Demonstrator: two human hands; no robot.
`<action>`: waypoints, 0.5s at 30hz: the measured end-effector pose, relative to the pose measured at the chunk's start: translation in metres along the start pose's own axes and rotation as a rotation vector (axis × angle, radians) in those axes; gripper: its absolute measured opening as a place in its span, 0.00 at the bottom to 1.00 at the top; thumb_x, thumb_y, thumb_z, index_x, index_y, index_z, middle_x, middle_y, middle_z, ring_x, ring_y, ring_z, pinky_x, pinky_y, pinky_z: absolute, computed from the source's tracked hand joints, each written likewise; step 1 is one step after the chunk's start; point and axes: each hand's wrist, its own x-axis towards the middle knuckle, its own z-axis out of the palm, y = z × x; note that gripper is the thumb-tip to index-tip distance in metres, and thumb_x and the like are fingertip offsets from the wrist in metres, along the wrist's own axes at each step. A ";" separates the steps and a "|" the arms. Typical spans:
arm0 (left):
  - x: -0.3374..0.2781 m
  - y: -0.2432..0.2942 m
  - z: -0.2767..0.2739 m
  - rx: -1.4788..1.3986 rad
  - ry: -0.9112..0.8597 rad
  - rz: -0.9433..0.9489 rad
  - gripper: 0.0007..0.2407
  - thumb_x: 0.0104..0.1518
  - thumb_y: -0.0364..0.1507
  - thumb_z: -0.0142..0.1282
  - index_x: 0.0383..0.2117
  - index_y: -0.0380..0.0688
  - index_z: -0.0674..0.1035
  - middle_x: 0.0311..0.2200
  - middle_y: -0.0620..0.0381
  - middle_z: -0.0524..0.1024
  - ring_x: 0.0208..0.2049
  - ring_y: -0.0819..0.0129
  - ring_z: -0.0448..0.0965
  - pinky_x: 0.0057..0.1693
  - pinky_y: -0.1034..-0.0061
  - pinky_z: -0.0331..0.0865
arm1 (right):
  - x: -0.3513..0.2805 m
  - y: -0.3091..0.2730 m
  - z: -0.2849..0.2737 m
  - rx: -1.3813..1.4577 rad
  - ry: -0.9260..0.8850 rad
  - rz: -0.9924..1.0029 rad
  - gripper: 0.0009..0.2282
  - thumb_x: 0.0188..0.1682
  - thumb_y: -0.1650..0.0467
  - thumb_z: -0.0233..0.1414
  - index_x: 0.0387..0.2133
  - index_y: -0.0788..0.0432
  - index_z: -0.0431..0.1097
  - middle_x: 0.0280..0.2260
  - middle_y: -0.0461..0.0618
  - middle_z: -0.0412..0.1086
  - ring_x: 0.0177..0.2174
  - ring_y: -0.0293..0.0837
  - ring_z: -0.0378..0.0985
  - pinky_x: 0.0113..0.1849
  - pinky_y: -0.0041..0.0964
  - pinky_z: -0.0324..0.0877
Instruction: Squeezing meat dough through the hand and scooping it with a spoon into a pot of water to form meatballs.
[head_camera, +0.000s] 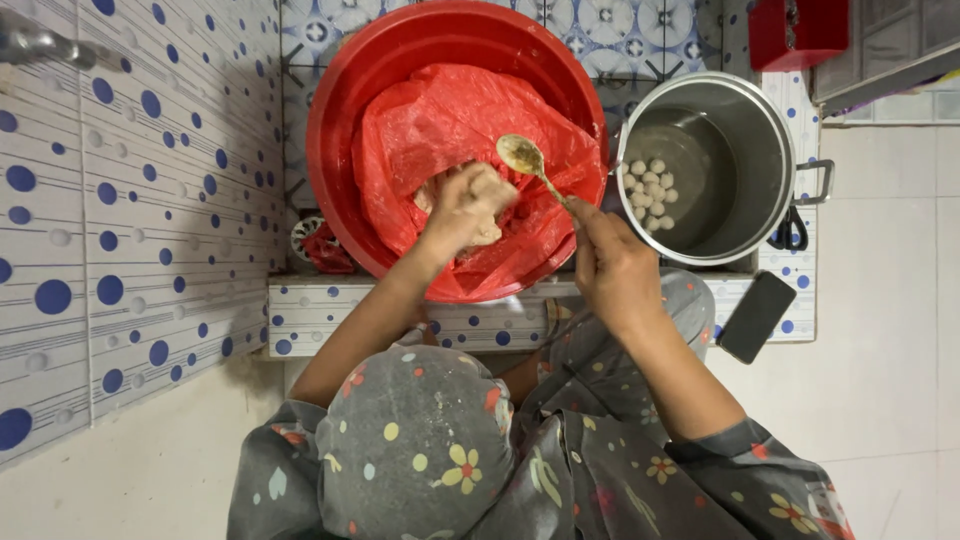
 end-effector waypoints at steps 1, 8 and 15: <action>-0.005 0.021 0.001 0.001 0.000 0.005 0.06 0.55 0.26 0.67 0.28 0.44 0.79 0.22 0.59 0.76 0.23 0.79 0.74 0.32 0.85 0.73 | -0.002 0.004 0.001 0.000 0.003 -0.004 0.13 0.52 0.76 0.54 0.47 0.52 0.78 0.24 0.53 0.73 0.28 0.58 0.81 0.28 0.47 0.73; -0.021 0.068 0.018 0.108 0.035 0.011 0.15 0.45 0.26 0.75 0.34 0.37 0.79 0.22 0.52 0.79 0.20 0.80 0.74 0.29 0.85 0.74 | -0.010 -0.002 -0.001 -0.159 -0.025 -0.036 0.12 0.52 0.74 0.54 0.47 0.47 0.78 0.23 0.48 0.71 0.25 0.53 0.80 0.27 0.47 0.74; -0.014 0.061 0.015 0.199 0.097 0.013 0.10 0.41 0.22 0.74 0.25 0.41 0.82 0.19 0.59 0.79 0.23 0.80 0.75 0.35 0.84 0.74 | -0.007 -0.010 -0.006 -0.366 -0.022 -0.159 0.13 0.51 0.73 0.52 0.48 0.45 0.75 0.26 0.45 0.70 0.23 0.48 0.79 0.24 0.43 0.75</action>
